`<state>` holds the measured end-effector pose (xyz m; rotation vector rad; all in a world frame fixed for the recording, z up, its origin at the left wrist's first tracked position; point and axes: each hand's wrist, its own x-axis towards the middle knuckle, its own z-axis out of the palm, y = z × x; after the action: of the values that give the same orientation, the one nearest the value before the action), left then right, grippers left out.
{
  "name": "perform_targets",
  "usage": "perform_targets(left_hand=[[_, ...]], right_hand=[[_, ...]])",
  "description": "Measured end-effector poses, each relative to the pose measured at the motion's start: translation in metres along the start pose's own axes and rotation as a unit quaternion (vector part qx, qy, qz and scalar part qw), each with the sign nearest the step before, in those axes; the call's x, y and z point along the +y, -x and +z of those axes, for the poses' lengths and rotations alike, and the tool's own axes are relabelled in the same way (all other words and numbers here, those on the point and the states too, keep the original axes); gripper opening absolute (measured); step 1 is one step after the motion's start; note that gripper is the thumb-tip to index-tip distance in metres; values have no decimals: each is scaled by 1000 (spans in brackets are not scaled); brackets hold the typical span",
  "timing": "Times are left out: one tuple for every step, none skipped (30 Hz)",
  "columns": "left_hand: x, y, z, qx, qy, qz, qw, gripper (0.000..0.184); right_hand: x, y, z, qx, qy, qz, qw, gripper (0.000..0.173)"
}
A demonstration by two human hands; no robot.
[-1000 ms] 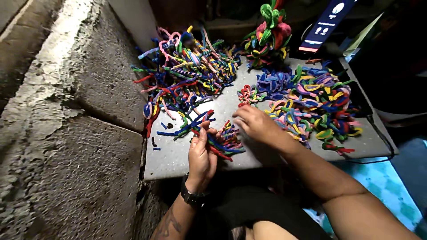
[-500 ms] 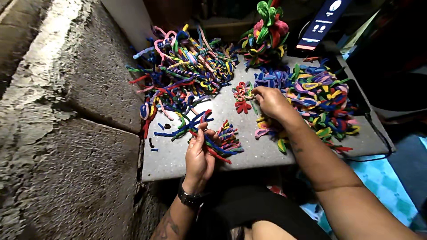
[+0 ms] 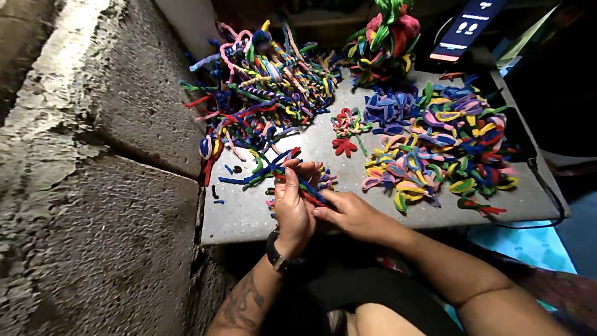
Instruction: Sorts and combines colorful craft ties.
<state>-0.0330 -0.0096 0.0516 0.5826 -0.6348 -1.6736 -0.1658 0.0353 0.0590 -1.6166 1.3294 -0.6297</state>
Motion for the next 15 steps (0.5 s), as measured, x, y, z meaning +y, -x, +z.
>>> perform_targets(left_hand=[[-1,0,2,7,-6,12,1000,36],[-2,0,4,12,-9,21,1000,37],[-2,0,5,16,-13,25,999,38],[-2,-1,5,18,-14,25,999,38],[-1,-2,5,18,-14,21,1000,38],[0,-3,4,16,-11,16,1000,38],[1,-3,3,12,-7,12,1000,39],[3,-4,2,3,-5,8,1000,39],[5,-4,1,-8,-5,4,1000,39],[6,-5,1,-17,-5,0,1000,39],[8,-6,1,-27,-4,-2,1000,39],[9,-6,1,-35,-5,-1,999,38],[9,-7,1,-43,-10,1,999,38],[8,-8,0,-47,-20,4,999,38],[8,-8,0,-48,-29,5,998,37]], right_hand=[[2,1,5,13,12,-6,1000,46],[2,1,11,34,36,-18,999,47],[4,2,17,62,70,-40,995,49],[6,2,21,90,105,-68,988,49],[8,2,24,110,130,-89,981,49],[9,3,23,114,140,-100,978,47],[9,2,20,110,139,-103,979,46],[9,2,15,103,129,-102,981,44],[8,2,9,98,119,-99,983,43],[8,1,3,95,113,-96,984,42],[7,1,-2,96,111,-93,985,41],[6,1,-6,95,110,-87,986,41],[5,1,-10,99,113,-83,985,41],[5,0,-13,112,117,-84,983,41],[4,-1,-15,127,119,-88,981,41]])
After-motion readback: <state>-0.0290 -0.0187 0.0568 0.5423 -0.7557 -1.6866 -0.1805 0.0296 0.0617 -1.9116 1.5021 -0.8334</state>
